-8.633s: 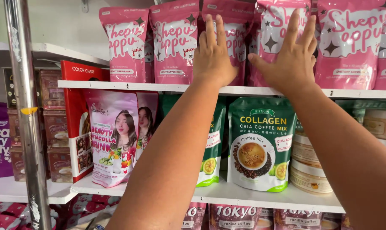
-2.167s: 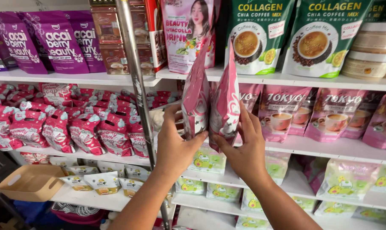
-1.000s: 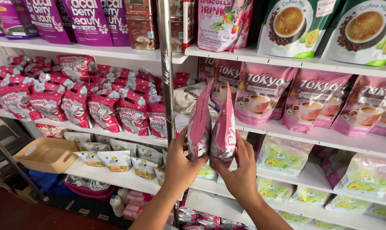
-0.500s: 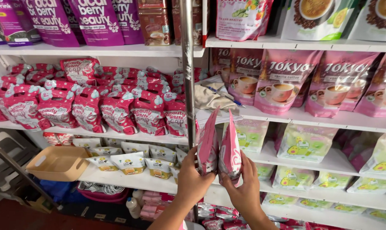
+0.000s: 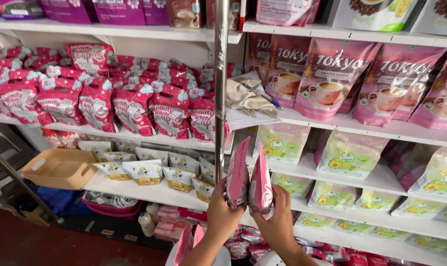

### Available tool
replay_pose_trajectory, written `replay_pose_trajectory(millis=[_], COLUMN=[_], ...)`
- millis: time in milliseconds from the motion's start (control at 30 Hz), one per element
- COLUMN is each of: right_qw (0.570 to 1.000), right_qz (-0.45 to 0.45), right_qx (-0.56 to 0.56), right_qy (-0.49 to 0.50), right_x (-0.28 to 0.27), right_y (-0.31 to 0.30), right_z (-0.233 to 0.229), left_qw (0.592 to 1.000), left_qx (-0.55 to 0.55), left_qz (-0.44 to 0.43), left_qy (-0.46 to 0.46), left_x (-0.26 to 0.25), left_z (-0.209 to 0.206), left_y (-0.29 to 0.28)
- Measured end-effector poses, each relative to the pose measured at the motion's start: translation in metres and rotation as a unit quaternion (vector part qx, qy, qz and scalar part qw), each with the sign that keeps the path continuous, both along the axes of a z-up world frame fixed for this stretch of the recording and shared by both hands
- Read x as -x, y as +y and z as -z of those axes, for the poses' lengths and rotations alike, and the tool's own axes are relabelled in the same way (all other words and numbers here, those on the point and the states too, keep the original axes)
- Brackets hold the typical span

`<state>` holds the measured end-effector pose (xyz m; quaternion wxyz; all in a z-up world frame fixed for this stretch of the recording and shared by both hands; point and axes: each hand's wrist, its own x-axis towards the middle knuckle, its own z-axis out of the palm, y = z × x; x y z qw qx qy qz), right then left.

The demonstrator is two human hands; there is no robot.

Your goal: The person wipes a shelf with a cloth and then repeatedly picks up pink pouches from the shelf, placing them onto a white plastic stool below. The person continues to organize the items on the shelf and the stool throughout the video.

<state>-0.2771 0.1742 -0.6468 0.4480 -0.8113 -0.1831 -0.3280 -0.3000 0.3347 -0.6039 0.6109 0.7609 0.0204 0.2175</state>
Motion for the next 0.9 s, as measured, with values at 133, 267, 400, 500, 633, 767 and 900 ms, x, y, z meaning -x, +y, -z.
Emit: replay_pose_trajectory(millis=[133, 267, 400, 500, 633, 767, 900], right_qw=[1.0, 0.999, 1.0, 1.0, 0.999, 1.0, 0.999], right_qz=[0.005, -0.015, -0.002, -0.006, -0.007, -0.019, -0.025], right_qx=[0.007, -0.018, -0.019, -0.016, -0.012, -0.004, 0.016], right_qy=[-0.019, 0.029, 0.021, 0.005, 0.03, 0.024, 0.042], right_x=[-0.001, -0.006, -0.015, -0.023, -0.022, -0.019, -0.017], right_y=[0.012, 0.02, 0.03, 0.038, 0.046, 0.052, 0.056], right_z=[0.022, 0.059, 0.101, 0.13, 0.16, 0.189, 0.206], left_qw=[1.0, 0.997, 0.998, 0.999, 0.998, 0.998, 0.999], left_qx=[0.014, -0.023, 0.028, 0.036, 0.049, 0.059, 0.051], left_qz=[-0.011, -0.028, 0.013, 0.008, 0.008, 0.006, -0.005], left_qy=[0.004, -0.062, -0.063, -0.032, -0.037, -0.023, -0.016], left_x=[-0.009, -0.023, -0.026, -0.03, -0.033, -0.028, -0.026], left_z=[0.039, 0.088, 0.118, 0.139, 0.179, 0.214, 0.238], left_y=[0.005, 0.016, 0.025, 0.033, 0.039, 0.047, 0.049])
